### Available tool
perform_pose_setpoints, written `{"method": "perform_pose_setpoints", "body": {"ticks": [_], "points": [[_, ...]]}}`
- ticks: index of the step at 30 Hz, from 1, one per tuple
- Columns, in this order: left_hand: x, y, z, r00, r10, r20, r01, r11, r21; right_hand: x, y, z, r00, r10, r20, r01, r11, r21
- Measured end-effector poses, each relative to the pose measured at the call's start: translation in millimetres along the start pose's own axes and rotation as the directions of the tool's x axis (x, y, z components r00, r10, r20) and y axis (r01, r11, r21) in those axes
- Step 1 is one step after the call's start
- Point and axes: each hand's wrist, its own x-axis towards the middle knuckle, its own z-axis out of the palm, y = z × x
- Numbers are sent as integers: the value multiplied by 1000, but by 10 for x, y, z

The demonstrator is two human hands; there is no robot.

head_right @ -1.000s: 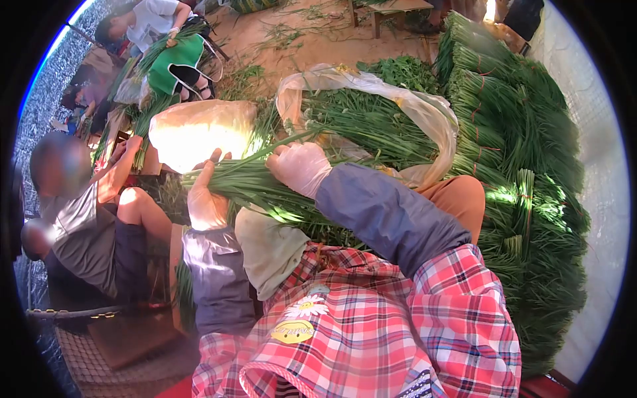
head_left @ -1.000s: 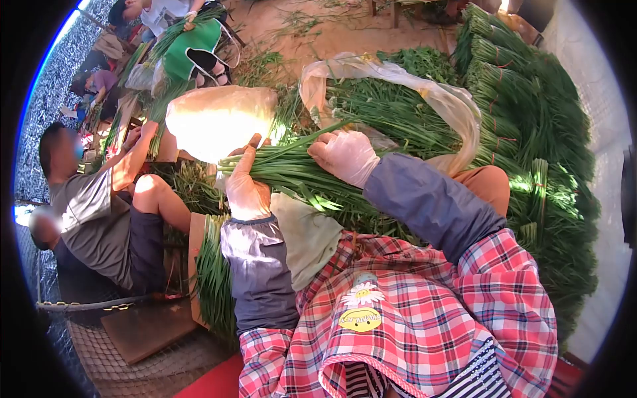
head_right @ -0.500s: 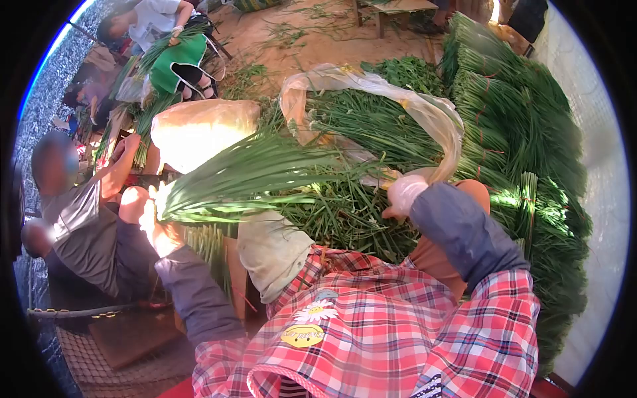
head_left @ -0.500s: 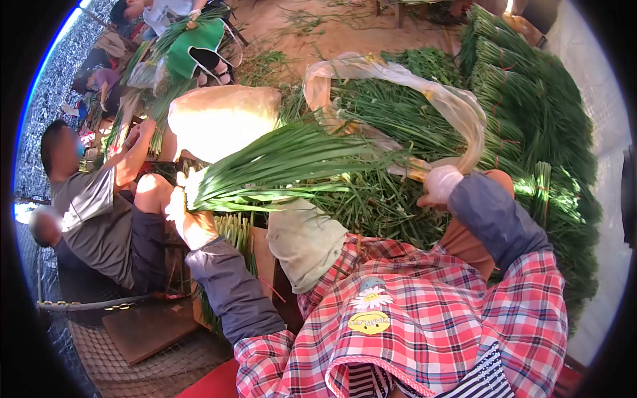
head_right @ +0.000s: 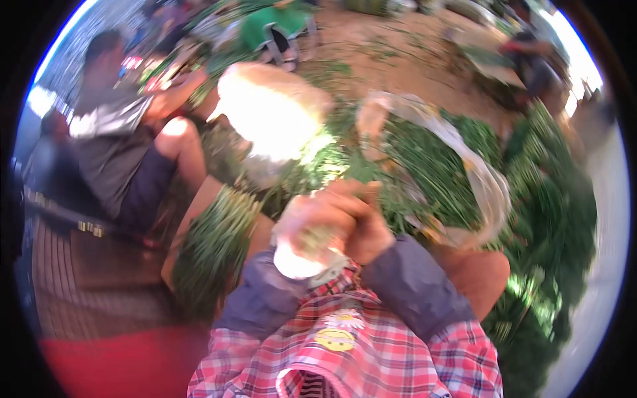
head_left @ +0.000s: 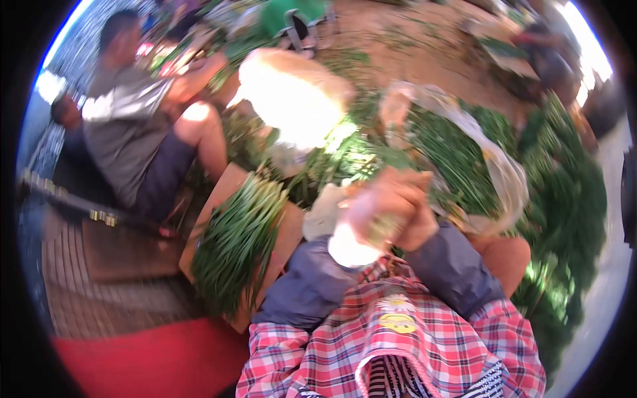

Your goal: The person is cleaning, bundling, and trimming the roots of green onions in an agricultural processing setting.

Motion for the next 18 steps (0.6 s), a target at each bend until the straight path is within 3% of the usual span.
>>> {"method": "perform_pose_setpoints", "body": {"ticks": [1, 2, 4, 7, 10, 11, 12, 13, 15, 17, 18], "points": [[-151, -158, -2, 956, 222, 190, -245, 964, 104, 99, 45, -4, 985, 12, 170, -65, 948, 313], [-208, -76, -2, 948, 244, 203, -281, 944, 175, 15, -19, 27, 990, 127, -58, -112, 971, 211], [-343, 220, 57, 930, 274, 245, -340, 895, 289, -95, -195, 98, 831, 221, -511, -259, 966, -3], [-610, 515, -39, 954, 168, 248, -248, 908, 338, 175, -194, 121, 838, 188, -512, -376, 879, -292], [-1022, 709, -306, 979, 21, 204, -101, 916, 388, 804, -157, 109, 860, 87, -503, -483, 457, -747], [-1195, 734, -480, 994, -65, 84, 14, 869, 495, 1047, -21, 215, 853, 111, -510, -520, 254, -815], [-1379, 749, -637, 989, -139, -44, 139, 805, 577, 1278, 55, 196, 832, 233, -503, -525, 39, -850], [-1456, 848, -837, 980, -124, -159, 198, 741, 642, 1464, 207, 142, 908, 286, -307, -264, -179, -948], [-1531, 1043, -1164, 947, -44, -319, 279, 606, 745, 1863, 584, -202, 852, 520, -58, 63, -212, -975], [-1511, 1219, -1414, 925, 49, -377, 305, 496, 813, 2163, 1108, -150, 700, 694, -168, 173, -393, -903], [-1489, 1275, -1530, 918, 75, -390, 316, 456, 832, 2257, 1413, 60, 645, 674, -361, 299, -657, -692]]}}
